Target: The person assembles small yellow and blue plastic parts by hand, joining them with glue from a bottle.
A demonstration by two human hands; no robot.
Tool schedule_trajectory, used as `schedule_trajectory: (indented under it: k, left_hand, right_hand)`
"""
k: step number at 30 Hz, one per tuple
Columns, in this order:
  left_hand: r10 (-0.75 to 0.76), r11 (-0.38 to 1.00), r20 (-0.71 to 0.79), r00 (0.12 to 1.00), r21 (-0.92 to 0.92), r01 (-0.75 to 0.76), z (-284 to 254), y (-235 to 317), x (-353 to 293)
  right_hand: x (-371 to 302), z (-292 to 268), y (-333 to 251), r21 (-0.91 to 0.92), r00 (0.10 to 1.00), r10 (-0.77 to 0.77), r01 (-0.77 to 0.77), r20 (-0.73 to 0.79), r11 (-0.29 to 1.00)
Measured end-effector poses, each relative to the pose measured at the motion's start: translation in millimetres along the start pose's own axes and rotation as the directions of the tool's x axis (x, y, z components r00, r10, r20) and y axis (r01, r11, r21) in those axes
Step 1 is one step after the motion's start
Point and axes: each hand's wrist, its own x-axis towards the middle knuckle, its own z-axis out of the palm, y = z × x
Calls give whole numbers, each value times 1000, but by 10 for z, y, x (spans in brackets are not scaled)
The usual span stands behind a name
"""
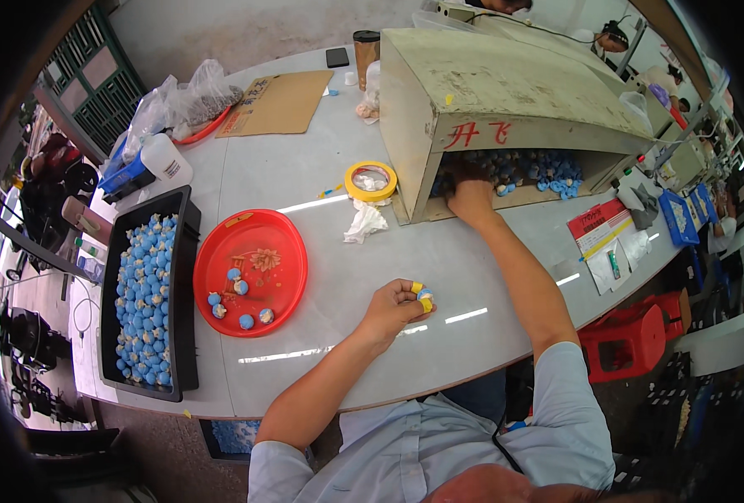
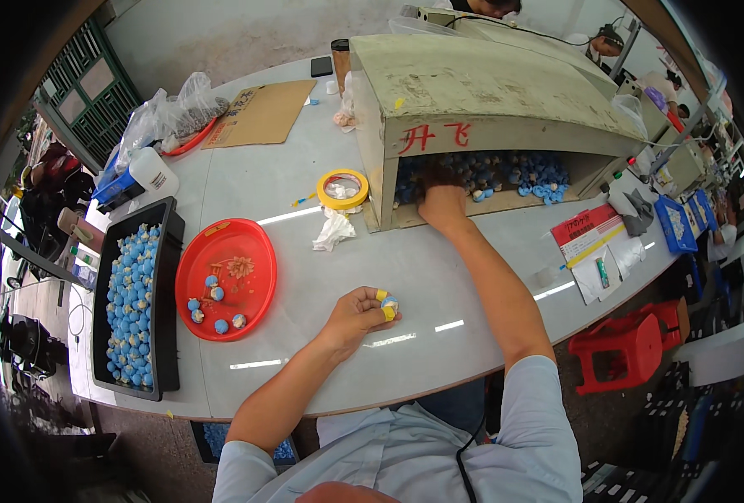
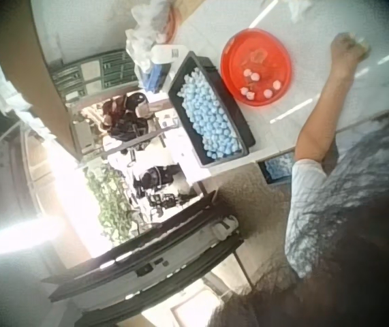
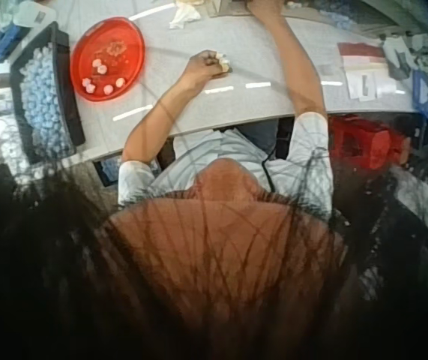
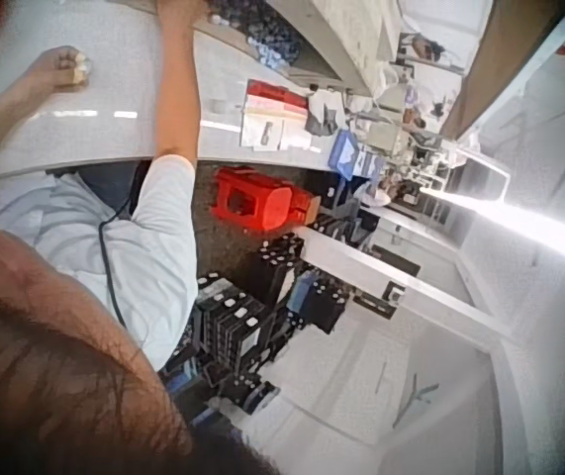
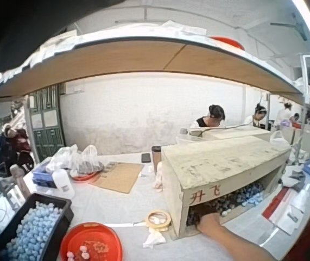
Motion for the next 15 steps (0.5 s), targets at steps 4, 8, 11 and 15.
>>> schedule_trajectory:
  k: [4, 8, 11, 15]
  left_hand:
    - [-6, 1000, 8, 1000, 3, 6, 21, 2, 6]
    - [3, 1000, -43, 999, -29, -5, -7, -9, 5]
    - [105, 983, -131, 986, -138, -123, -42, 54, 18]
    - [229, 930, -236, 944, -234, -284, -51, 94, 46]
  right_hand:
    - [-11, 34, 78, 13, 998, -27, 28, -58, 1000]
    - [-110, 48, 111, 243, 972, 223, -234, 71, 941]
    - [-429, -261, -154, 799, 816, 225, -573, 533, 183]
    - [-929, -695, -703, 758, 756, 56, -648, 652, -73]
